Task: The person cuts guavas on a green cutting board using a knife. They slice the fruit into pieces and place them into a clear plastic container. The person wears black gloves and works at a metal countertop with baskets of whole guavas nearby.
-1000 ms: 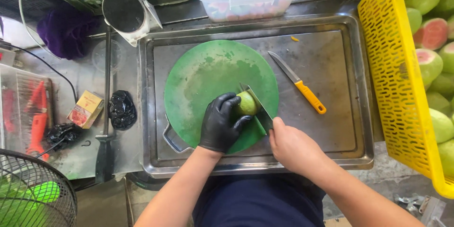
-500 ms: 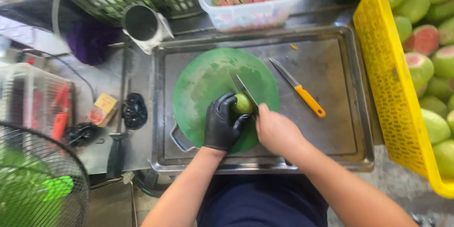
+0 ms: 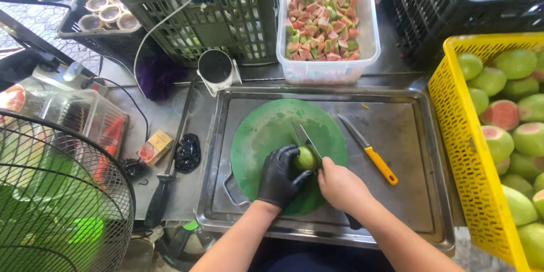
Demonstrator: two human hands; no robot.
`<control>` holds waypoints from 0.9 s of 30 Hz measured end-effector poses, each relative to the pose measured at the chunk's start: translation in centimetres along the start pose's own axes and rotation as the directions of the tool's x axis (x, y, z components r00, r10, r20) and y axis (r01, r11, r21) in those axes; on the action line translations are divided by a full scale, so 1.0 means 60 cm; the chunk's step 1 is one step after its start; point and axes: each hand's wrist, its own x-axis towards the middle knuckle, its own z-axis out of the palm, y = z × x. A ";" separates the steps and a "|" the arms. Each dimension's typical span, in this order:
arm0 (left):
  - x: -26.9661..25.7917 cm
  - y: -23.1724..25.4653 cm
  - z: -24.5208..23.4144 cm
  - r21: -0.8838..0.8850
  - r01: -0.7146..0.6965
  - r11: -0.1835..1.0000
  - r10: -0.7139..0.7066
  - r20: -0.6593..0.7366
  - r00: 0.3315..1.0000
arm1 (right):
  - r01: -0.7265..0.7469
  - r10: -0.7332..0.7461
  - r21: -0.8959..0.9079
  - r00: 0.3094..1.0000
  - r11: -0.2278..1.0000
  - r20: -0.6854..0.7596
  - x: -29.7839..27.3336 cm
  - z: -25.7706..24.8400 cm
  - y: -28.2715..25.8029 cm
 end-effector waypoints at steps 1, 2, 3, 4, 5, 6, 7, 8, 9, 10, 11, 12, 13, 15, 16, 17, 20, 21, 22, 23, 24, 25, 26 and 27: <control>0.002 0.000 -0.002 0.008 0.003 1.000 -0.003 0.013 1.000 | -0.011 0.011 0.025 1.000 1.000 -0.010 0.000 -0.003 0.004; 0.003 0.001 -0.005 -0.007 0.007 1.000 -0.007 0.028 1.000 | -0.016 0.017 0.076 1.000 0.997 -0.013 -0.003 -0.007 0.008; 0.002 0.001 -0.009 -0.021 0.012 1.000 -0.011 0.044 0.999 | -0.019 0.021 0.127 1.000 0.992 -0.015 -0.009 -0.009 0.010; 0.000 0.000 -0.013 -0.035 0.017 0.999 -0.015 0.059 0.998 | -0.022 0.025 0.178 1.000 0.984 -0.017 -0.014 -0.011 0.011; 0.001 -0.001 -0.016 -0.051 0.020 0.998 -0.017 0.065 0.998 | -0.028 0.033 0.206 0.999 0.978 -0.020 -0.020 -0.014 0.009; 0.003 -0.003 -0.019 -0.067 0.023 0.997 -0.018 0.072 0.997 | -0.035 0.041 0.233 0.999 0.972 -0.022 -0.024 -0.017 0.007; 0.002 -0.004 -0.020 -0.084 0.027 0.996 -0.021 0.081 0.997 | -0.043 0.051 0.261 0.998 0.964 -0.022 -0.027 -0.020 0.004; 0.000 -0.004 -0.019 -0.084 0.023 0.996 -0.017 0.069 0.997 | -0.098 0.098 0.260 0.995 0.961 0.014 -0.028 -0.025 0.001; -0.002 -0.003 -0.019 -0.085 0.023 0.996 -0.018 0.060 0.998 | -0.156 0.147 0.257 0.988 0.954 0.053 -0.035 -0.030 -0.004; -0.001 -0.005 -0.019 -0.085 0.022 0.996 -0.018 0.051 0.999 | -0.213 0.196 0.252 0.976 0.944 0.092 -0.037 -0.035 -0.010; -0.002 -0.005 -0.019 -0.084 0.026 0.996 -0.022 0.052 0.998 | -0.215 0.196 0.240 0.975 0.947 0.102 -0.038 -0.041 -0.015; -0.003 -0.006 -0.018 -0.082 0.030 0.996 -0.026 0.052 0.998 | -0.217 0.196 0.228 0.974 0.949 0.112 -0.040 -0.048 -0.019; -0.004 -0.006 -0.018 -0.083 0.034 0.996 -0.030 0.054 0.998 | -0.221 0.199 0.216 0.972 0.951 0.122 -0.042 -0.053 -0.024; -0.005 -0.004 -0.019 -0.067 0.021 0.998 -0.017 0.050 0.999 | -0.339 0.281 0.239 0.927 0.910 0.248 -0.041 -0.064 -0.031; -0.004 -0.003 -0.020 -0.059 0.014 0.998 -0.011 0.048 0.999 | -0.398 0.319 0.245 0.896 0.884 0.308 -0.039 -0.069 -0.033; -0.001 -0.002 -0.022 -0.055 -0.012 0.998 0.014 0.033 0.999 | -0.384 0.307 0.252 0.904 0.888 0.298 -0.037 -0.073 -0.035; -0.003 -0.006 -0.023 -0.061 -0.039 0.997 0.040 0.012 0.999 | -0.292 0.227 0.296 0.945 0.909 0.234 -0.042 -0.069 -0.027; -0.005 -0.010 -0.018 -0.077 -0.031 0.997 0.032 0.007 0.999 | -0.218 0.171 0.323 0.971 0.921 0.169 -0.046 -0.066 -0.018; -0.007 -0.016 -0.014 -0.093 -0.023 0.995 0.024 0.002 1.000 | -0.143 0.116 0.345 0.988 0.928 0.099 -0.050 -0.061 -0.010; -0.005 -0.020 -0.011 -0.093 -0.020 0.996 0.020 0.006 1.000 | -0.047 0.051 0.302 0.999 0.952 -0.003 -0.054 -0.058 -0.006; -0.003 -0.025 -0.009 -0.092 -0.016 0.996 0.017 0.009 1.000 | 0.046 -0.021 0.247 0.995 0.968 -0.101 -0.062 -0.056 -0.003; -0.009 -0.025 -0.006 -0.088 -0.006 0.996 0.007 0.013 1.000 | 0.136 -0.102 0.183 0.977 0.974 -0.186 -0.074 -0.052 0.000; -0.016 -0.023 -0.003 -0.097 0.020 0.995 -0.018 0.025 1.000 | 0.129 -0.103 0.119 0.974 0.984 -0.201 -0.089 -0.048 0.000; -0.011 -0.026 -0.004 -0.105 0.034 0.994 -0.030 0.032 0.999 | 0.126 -0.111 0.054 0.968 0.991 -0.226 -0.097 -0.044 -0.008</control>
